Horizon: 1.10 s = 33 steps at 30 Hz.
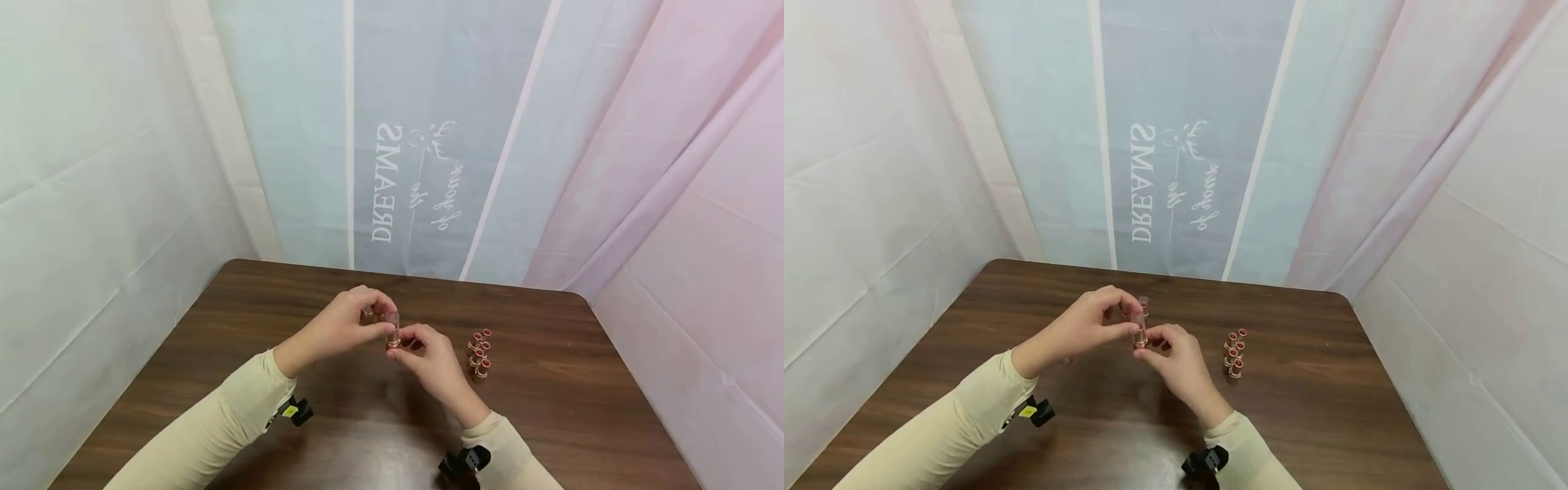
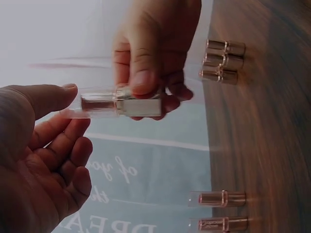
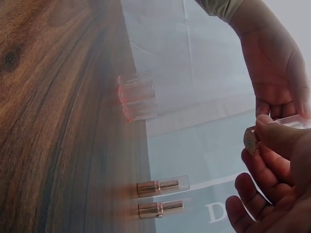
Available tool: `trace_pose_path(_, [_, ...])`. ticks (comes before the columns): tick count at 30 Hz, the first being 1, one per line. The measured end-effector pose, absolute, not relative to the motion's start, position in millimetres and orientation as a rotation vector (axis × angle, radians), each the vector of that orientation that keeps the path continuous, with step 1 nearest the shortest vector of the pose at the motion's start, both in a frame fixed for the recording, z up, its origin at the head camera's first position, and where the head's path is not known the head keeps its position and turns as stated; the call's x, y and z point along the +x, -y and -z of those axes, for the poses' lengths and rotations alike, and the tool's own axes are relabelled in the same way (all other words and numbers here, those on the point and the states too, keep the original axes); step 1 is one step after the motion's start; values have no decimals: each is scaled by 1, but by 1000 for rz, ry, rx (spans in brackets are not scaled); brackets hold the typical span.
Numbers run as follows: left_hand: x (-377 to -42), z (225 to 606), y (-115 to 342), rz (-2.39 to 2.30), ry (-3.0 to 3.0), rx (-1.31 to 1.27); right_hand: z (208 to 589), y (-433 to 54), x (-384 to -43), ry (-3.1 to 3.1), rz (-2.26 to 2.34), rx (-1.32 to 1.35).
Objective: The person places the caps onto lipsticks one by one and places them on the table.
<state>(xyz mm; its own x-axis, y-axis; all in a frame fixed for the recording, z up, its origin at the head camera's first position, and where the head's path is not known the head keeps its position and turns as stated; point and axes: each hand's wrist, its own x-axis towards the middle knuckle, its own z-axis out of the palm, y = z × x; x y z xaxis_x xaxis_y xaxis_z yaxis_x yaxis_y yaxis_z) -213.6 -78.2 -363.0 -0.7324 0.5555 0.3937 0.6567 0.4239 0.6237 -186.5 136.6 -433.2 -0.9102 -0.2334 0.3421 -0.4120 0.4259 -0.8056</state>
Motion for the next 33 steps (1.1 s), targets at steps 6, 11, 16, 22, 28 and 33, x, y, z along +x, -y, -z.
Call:
trace_pose_path(6, [-209,367,77,1207,2534,-1097,437,-137,-184,2466,-1496,570])
trace_pose_path(11, [-208,367,75,1188,2511,-1107,435,-138,-185,2445,-1467,601])
trace_pose_path(16, [-210,368,74,1140,2502,-1132,431,-138,-186,2454,-1400,603])
trace_pose_path(22, [-207,372,77,1160,2502,-1112,430,-138,-182,2506,-1411,635])
trace_pose_path(28, [-203,379,93,1172,2486,-996,431,-141,-193,2476,-1467,640])
trace_pose_path(33, [-203,388,117,1166,2520,-854,434,-144,-211,2520,-1465,500])
